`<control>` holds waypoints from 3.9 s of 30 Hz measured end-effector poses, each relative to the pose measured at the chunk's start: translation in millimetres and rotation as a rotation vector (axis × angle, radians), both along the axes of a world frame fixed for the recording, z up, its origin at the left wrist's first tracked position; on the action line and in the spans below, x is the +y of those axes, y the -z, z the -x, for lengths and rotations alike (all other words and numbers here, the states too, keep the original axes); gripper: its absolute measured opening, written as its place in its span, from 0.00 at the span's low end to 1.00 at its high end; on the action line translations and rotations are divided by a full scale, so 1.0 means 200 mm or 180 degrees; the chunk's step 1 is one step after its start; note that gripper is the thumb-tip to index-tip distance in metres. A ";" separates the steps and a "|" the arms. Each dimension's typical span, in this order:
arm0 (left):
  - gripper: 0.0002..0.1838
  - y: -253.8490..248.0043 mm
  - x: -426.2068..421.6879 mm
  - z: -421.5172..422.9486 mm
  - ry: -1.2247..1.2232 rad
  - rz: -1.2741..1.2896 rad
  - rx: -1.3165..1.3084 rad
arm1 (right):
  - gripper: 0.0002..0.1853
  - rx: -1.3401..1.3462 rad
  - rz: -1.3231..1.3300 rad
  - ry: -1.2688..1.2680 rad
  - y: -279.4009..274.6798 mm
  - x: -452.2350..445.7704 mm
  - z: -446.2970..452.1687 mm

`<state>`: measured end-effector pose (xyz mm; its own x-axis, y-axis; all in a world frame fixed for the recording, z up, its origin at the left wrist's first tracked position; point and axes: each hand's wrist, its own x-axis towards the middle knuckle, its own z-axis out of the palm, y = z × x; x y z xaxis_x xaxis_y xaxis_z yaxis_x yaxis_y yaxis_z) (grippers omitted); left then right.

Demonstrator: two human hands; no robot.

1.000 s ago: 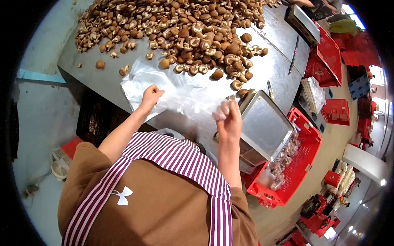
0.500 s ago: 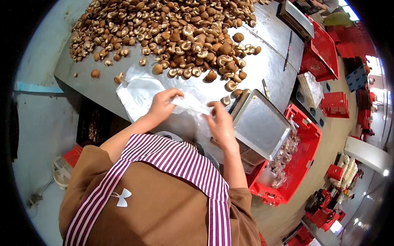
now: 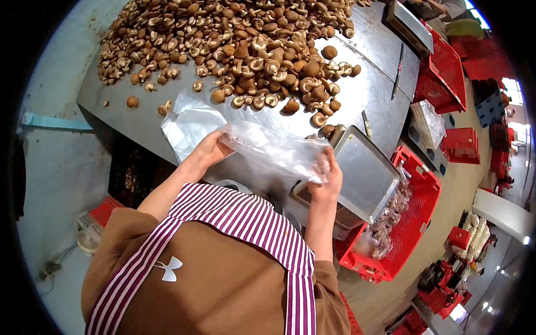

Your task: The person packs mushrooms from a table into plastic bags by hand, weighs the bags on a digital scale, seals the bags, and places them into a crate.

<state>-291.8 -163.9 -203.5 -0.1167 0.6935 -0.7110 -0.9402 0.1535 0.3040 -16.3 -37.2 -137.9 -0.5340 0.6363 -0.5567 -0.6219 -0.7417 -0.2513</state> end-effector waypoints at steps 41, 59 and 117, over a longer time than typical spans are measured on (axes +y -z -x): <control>0.26 0.27 0.85 0.67 0.0460 0.0377 0.1071 | 0.43 -0.2418 -0.1597 -0.1309 0.63 0.93 0.92; 0.30 0.28 1.11 0.63 0.1373 0.0145 0.1981 | 0.45 -0.3722 -0.3093 -0.2727 0.47 1.03 1.16; 0.09 0.17 -0.05 0.02 0.0548 0.0022 0.2554 | 0.36 -0.4545 -0.5899 -0.2595 0.39 0.03 0.77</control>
